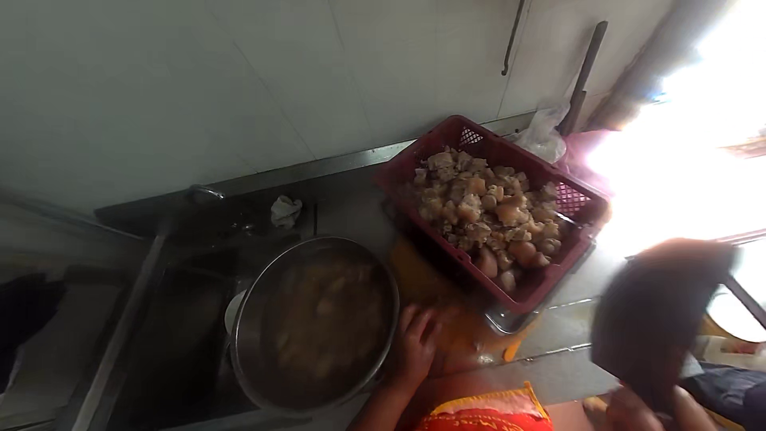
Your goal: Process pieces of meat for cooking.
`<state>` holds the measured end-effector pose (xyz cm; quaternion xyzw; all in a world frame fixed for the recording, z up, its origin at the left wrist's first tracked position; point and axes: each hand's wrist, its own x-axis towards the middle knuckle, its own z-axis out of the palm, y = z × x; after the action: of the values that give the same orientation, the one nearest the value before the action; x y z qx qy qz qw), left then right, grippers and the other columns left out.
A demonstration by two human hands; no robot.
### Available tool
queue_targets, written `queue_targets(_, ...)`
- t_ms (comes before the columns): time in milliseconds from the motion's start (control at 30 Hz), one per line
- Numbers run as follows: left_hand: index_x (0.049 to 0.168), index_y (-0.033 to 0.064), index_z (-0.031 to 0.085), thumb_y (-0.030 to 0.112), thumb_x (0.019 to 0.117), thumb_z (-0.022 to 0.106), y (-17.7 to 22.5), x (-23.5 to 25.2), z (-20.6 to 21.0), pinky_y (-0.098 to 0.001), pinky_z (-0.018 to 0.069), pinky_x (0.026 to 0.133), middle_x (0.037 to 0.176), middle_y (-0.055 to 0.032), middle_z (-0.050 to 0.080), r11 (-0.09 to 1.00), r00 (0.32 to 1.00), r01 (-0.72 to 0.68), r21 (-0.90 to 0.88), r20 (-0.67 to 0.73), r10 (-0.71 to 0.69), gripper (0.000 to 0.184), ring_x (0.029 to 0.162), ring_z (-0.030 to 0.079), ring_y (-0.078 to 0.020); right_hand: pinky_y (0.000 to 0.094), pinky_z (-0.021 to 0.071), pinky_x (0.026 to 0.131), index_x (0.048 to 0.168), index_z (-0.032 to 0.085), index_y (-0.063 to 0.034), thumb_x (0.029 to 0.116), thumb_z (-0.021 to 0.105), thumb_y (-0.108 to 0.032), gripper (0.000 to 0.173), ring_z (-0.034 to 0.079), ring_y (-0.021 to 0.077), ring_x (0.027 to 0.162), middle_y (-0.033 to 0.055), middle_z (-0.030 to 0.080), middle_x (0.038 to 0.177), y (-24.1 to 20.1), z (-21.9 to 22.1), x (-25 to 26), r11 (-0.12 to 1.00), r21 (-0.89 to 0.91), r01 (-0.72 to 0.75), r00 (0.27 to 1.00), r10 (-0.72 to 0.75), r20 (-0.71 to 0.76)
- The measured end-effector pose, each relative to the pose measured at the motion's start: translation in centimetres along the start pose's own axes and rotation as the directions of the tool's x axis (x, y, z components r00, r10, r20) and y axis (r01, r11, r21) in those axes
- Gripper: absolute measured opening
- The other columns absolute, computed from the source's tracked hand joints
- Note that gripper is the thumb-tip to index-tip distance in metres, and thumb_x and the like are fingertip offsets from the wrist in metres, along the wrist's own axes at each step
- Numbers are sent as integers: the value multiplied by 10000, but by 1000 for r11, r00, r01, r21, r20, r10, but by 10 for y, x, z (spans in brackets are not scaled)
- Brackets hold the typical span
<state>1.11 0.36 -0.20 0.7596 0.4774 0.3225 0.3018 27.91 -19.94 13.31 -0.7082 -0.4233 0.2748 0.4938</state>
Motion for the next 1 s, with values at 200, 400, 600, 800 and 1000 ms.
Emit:
queue_targets(200,1220,161,723,357,1005,623,3,4,-9,-319,558,988,1223,-50,674,995,992,64,79,106,-72,308,1129,651,-128,415,616,692,1168,703,-149,992,610,-409,327,697,147,770,6,720,904,-21,116,56,850,-500,166,953,-8,303)
queue_targets(400,1239,193,725,370,1022,590,-3,2,-9,-306,538,1025,1252,-27,671,999,992,42,26,120,-44,311,1174,630,-109,466,591,666,1100,651,-155,999,523,-482,366,693,219,765,42,678,854,-5,148,64,736,-662,143,898,185,399)
queue_targets(600,1177,147,737,351,1007,626,-5,2,-3,-292,549,1002,1198,-47,678,998,997,43,41,62,-46,288,1136,645,-119,305,588,543,1147,654,-78,1029,599,-337,290,651,78,645,-1,682,816,-107,113,71,851,-315,420,907,-401,127)
queue_targets(800,1172,162,742,335,992,649,-8,4,-1,-293,545,1008,1202,-41,678,998,997,51,21,54,-52,267,1147,639,-117,429,601,580,1124,647,-93,1009,569,-359,300,678,189,657,37,677,793,-35,144,65,837,-478,267,958,-174,230)
queue_targets(1000,1243,149,707,418,990,628,-7,4,-6,-310,510,1060,1286,-63,651,993,985,112,35,129,-116,378,1215,611,-137,558,585,766,1200,596,-147,1015,482,-460,381,721,316,884,104,707,910,-15,158,91,647,-759,77,762,453,463)
